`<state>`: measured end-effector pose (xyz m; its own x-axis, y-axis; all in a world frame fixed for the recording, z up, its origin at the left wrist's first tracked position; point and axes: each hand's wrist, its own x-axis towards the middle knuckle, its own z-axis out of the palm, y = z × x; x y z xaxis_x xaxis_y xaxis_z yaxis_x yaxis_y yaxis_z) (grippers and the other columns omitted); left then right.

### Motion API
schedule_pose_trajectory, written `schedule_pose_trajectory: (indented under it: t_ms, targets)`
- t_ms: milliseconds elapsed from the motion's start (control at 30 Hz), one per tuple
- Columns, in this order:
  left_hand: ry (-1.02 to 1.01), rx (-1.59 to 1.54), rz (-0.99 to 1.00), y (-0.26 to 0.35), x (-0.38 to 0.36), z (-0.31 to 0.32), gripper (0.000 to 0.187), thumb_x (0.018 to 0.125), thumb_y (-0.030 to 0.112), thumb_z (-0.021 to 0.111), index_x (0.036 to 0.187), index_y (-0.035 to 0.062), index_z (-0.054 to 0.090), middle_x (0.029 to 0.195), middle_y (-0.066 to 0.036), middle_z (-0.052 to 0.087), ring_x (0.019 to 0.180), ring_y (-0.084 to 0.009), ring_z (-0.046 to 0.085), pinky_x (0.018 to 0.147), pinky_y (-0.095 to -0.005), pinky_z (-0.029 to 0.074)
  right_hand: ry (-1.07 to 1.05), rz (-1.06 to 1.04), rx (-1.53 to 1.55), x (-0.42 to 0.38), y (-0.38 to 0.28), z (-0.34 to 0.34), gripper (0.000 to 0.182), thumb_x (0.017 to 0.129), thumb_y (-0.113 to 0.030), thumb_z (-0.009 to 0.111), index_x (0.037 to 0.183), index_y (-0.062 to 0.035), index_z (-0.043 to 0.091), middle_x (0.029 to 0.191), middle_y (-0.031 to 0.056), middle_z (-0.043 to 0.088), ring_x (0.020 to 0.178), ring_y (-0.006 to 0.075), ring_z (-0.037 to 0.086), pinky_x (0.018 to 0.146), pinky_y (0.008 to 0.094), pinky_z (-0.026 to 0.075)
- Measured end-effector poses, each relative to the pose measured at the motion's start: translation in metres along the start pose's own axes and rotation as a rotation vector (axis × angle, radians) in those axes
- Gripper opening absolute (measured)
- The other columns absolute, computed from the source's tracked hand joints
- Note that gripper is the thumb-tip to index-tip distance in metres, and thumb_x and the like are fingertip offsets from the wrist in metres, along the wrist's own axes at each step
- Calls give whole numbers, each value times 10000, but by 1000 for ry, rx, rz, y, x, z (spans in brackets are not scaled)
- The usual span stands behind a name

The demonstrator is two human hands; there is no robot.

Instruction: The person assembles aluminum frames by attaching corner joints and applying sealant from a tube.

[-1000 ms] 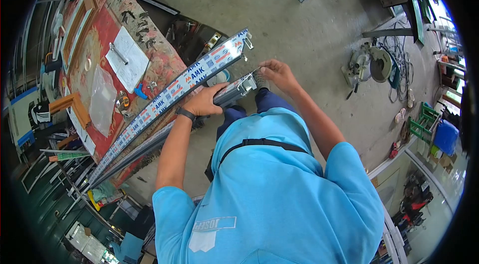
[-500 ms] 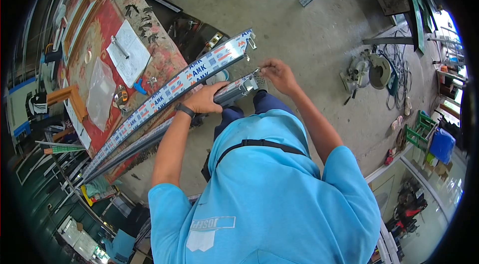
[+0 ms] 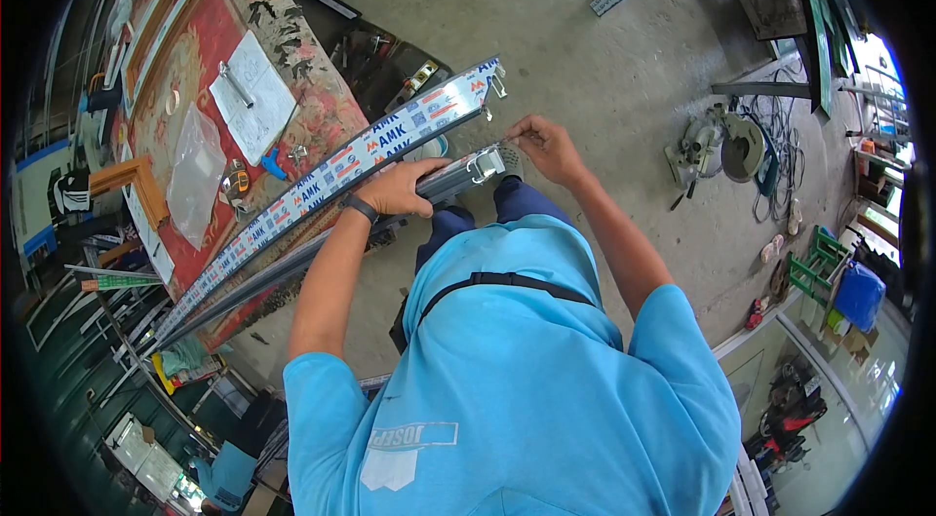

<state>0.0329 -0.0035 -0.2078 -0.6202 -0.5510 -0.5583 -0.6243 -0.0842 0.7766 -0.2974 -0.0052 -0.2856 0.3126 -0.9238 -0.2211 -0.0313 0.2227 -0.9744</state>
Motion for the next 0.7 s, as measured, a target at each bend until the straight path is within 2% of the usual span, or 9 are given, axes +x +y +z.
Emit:
schedule_pose_trajectory:
  t_ms: [233,700]
  targets:
    - [-11,18,18,-2,2,-2,925,639,192,796,1510,76,507,1115,-172,726,972,-274,702,900,-367,548,57,-29,-145,-1,0,2,118,939,2,707,1056,-4,701,988,71,755,924,127,670,869,319,545]
    - [-30,-4,6,-6,2,-4,909,639,192,789,1498,91,511,1155,-184,720,1029,-297,690,956,-381,531,121,-40,-34,-4,10,11,82,969,13,680,1049,3,664,994,62,735,960,133,684,921,317,551]
